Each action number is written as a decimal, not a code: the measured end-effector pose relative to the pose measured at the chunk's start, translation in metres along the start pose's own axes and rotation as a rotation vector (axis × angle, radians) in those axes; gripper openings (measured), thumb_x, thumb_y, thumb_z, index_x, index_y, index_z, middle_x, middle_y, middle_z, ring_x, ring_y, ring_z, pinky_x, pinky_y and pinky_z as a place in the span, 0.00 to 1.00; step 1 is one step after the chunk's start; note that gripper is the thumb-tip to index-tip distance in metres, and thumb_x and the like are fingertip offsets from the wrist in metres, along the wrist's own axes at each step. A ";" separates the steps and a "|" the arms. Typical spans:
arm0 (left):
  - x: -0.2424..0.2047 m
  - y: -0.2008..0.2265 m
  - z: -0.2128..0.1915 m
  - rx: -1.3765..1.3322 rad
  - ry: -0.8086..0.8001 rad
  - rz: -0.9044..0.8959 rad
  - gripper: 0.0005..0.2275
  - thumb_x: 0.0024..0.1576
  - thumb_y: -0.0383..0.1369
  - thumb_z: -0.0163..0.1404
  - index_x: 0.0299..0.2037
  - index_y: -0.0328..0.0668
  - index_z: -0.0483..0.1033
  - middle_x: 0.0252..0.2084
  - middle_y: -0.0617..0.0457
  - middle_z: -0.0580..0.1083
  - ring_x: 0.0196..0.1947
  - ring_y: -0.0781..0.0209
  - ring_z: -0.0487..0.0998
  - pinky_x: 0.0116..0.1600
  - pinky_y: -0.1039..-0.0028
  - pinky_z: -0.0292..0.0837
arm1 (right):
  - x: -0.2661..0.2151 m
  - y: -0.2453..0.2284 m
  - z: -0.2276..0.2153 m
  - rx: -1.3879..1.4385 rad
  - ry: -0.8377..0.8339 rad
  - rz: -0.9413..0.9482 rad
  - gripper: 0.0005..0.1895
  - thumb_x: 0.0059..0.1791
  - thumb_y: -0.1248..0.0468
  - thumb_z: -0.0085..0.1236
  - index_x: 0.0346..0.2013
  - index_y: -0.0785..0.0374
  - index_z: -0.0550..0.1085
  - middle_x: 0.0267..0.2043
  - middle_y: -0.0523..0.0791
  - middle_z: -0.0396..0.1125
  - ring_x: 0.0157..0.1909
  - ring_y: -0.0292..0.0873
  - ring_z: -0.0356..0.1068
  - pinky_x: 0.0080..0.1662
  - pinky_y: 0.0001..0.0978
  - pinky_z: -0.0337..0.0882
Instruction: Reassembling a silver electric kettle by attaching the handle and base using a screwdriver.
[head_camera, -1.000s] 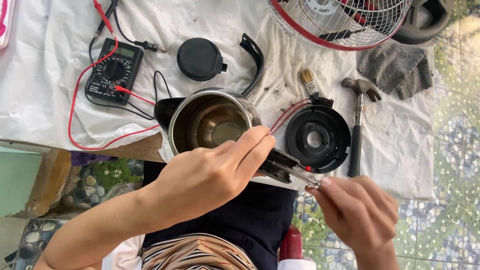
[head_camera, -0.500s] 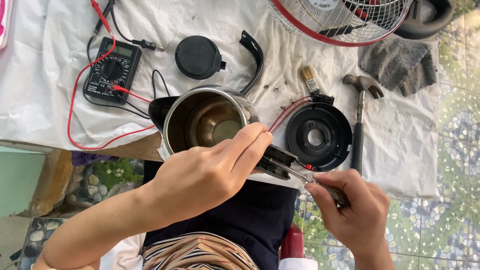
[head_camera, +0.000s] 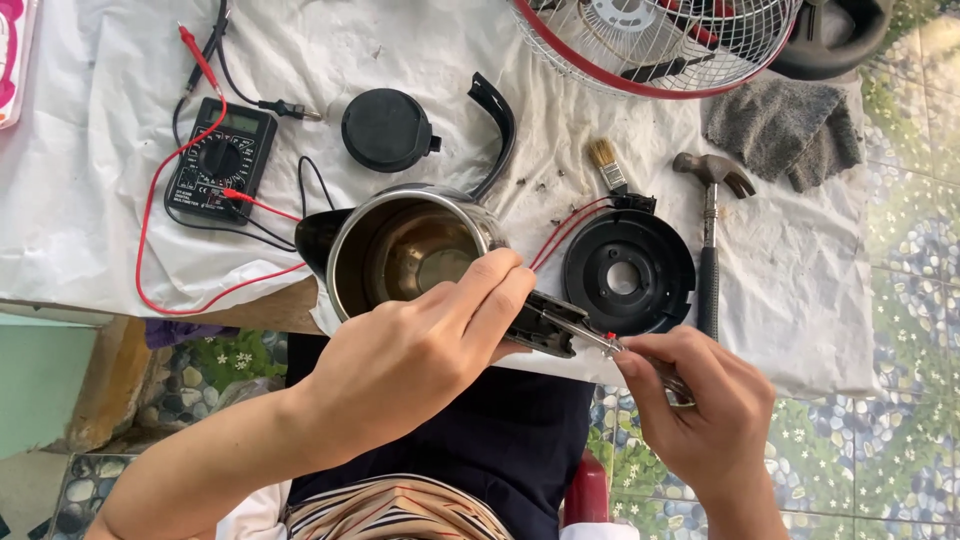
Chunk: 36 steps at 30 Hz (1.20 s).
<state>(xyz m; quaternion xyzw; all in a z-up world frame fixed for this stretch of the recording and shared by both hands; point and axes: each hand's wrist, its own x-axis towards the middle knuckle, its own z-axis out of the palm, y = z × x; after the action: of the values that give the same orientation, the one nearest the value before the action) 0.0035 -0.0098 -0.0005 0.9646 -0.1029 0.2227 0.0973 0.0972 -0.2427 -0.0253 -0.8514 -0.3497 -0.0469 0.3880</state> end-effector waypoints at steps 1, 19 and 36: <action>0.001 0.000 -0.001 0.002 -0.002 -0.002 0.21 0.55 0.35 0.57 0.56 0.34 0.69 0.60 0.49 0.72 0.31 0.70 0.79 0.25 0.75 0.70 | 0.000 0.000 0.000 0.003 -0.001 -0.001 0.03 0.43 0.73 0.65 0.29 0.68 0.77 0.21 0.42 0.69 0.18 0.33 0.55 0.24 0.23 0.54; 0.000 -0.005 -0.005 -0.085 -0.009 -0.007 0.21 0.50 0.26 0.58 0.55 0.29 0.70 0.61 0.44 0.73 0.29 0.64 0.80 0.25 0.74 0.71 | 0.000 0.013 0.006 0.032 0.050 -0.202 0.08 0.40 0.70 0.69 0.28 0.70 0.76 0.13 0.42 0.61 0.16 0.35 0.52 0.24 0.25 0.54; 0.001 -0.004 -0.004 -0.046 0.002 0.023 0.21 0.50 0.26 0.58 0.54 0.30 0.70 0.60 0.45 0.74 0.37 0.66 0.83 0.27 0.75 0.72 | -0.001 0.019 -0.008 -0.251 -0.011 -0.464 0.11 0.43 0.64 0.73 0.32 0.66 0.78 0.19 0.41 0.66 0.20 0.36 0.60 0.26 0.29 0.63</action>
<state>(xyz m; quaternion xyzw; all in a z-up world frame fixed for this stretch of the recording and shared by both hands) 0.0040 -0.0057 0.0029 0.9606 -0.1192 0.2221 0.1171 0.1095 -0.2573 -0.0319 -0.7902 -0.5292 -0.1730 0.2561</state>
